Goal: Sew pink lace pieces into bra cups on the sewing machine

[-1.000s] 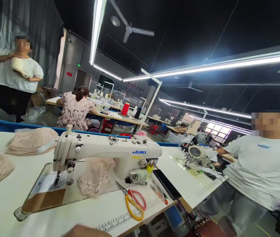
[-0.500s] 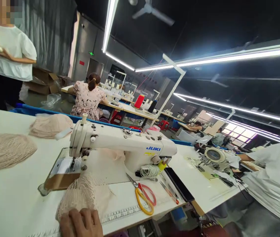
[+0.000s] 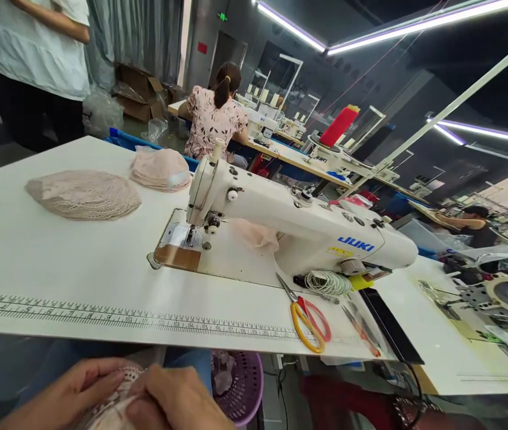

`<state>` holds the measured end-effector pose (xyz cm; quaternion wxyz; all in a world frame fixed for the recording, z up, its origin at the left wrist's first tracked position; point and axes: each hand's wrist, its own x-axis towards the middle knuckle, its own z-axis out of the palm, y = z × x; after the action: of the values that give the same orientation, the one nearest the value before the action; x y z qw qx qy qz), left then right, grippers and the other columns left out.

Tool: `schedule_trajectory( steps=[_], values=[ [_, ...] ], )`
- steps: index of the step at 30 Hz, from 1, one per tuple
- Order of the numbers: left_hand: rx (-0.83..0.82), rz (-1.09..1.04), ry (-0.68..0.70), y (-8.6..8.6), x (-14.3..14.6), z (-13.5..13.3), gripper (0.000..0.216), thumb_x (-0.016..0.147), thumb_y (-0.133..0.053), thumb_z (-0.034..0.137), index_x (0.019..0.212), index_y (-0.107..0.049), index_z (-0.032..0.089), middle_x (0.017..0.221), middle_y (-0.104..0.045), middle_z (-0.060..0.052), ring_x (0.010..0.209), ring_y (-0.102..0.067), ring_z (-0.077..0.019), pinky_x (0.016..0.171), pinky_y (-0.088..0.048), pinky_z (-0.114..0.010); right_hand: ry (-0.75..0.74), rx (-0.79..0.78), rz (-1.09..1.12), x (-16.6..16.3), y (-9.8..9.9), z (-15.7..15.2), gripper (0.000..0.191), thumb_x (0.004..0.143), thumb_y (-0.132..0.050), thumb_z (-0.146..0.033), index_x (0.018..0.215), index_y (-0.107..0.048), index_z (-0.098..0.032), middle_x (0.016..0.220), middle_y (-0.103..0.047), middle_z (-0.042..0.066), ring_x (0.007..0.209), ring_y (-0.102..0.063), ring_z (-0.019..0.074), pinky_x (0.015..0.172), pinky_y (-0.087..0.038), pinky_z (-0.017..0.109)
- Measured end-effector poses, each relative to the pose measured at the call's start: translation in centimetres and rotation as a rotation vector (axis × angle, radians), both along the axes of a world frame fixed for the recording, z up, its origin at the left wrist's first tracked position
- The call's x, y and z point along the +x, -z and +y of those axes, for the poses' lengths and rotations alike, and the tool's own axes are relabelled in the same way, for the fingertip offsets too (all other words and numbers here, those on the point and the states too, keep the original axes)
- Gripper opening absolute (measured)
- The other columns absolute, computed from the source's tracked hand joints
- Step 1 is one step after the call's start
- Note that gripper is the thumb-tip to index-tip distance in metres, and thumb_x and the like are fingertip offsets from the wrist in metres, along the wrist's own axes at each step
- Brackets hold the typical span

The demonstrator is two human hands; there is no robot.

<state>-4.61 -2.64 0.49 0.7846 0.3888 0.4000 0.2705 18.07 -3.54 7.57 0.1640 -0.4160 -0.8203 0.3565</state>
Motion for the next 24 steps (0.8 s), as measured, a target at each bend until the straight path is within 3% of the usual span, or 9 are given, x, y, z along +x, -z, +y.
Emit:
schedule_trajectory(
  steps=[3,5,10,15,19,24],
  values=[
    [-0.198,0.043,-0.126,0.0,-0.6,-1.3,0.076,0.065,-0.075,0.078,0.114,-0.071,0.019,0.114,-0.07,-0.01,0.115,-0.059,-0.0328,0.092,-0.051,-0.034,0.236,-0.026,-0.07,-2.9,1.5,-0.3,0.006,0.094,-0.06,-0.026,0.099,-0.057,-0.028,0.095,-0.066,-0.004,0.09,-0.064,0.016,0.074,-0.049,0.02],
    [-0.31,0.019,-0.176,-0.2,-0.8,-1.9,0.078,0.063,-0.075,0.079,0.116,-0.07,0.021,0.116,-0.069,-0.009,0.122,-0.054,-0.0336,0.097,-0.05,-0.035,0.284,0.036,-0.127,-4.1,2.8,-0.4,0.005,0.096,-0.057,-0.031,0.095,-0.054,-0.027,0.093,-0.065,-0.003,0.085,-0.063,0.018,0.072,-0.048,0.024],
    [-0.025,-0.085,0.038,-1.7,-0.4,-1.5,0.064,0.08,-0.071,0.066,0.12,-0.068,0.017,0.114,-0.07,-0.011,0.112,-0.06,-0.034,0.099,-0.048,-0.039,0.21,0.201,-0.147,-4.1,4.6,-0.1,0.031,0.103,-0.038,-0.05,0.091,-0.05,-0.025,0.083,-0.062,0.0,0.069,-0.059,0.0164,0.066,-0.045,0.026],
    [-0.003,-0.066,0.062,-2.1,-0.7,-0.8,0.05,0.083,-0.074,0.053,0.118,-0.069,0.018,0.116,-0.069,-0.009,0.106,-0.062,-0.0319,0.097,-0.048,-0.038,0.096,0.206,-0.134,-3.7,4.9,0.1,0.05,0.081,-0.067,-0.066,0.101,-0.046,-0.026,0.088,-0.06,0.0,0.072,-0.06,0.0196,0.059,-0.045,0.025],
    [0.02,-0.015,0.067,-1.7,-1.2,-0.7,0.04,0.08,-0.076,0.04,0.111,-0.072,0.015,0.098,-0.073,-0.007,0.097,-0.065,-0.0303,0.085,-0.051,-0.033,0.027,0.226,-0.17,-4.3,5.2,-0.6,0.047,0.082,-0.074,-0.051,0.108,-0.044,-0.026,0.093,-0.061,-0.001,0.075,-0.059,0.0207,0.061,-0.047,0.027],
    [-0.027,-0.073,-0.012,-0.9,-2.1,-1.0,0.052,0.078,-0.079,0.051,0.117,-0.07,0.017,0.107,-0.072,-0.009,0.104,-0.064,-0.03,0.095,-0.047,-0.035,0.031,0.234,-0.105,-4.7,5.1,-0.5,0.028,0.092,-0.057,-0.018,0.116,-0.044,-0.025,0.103,-0.06,0.001,0.089,-0.061,0.019,0.076,-0.05,0.027]
  ],
)
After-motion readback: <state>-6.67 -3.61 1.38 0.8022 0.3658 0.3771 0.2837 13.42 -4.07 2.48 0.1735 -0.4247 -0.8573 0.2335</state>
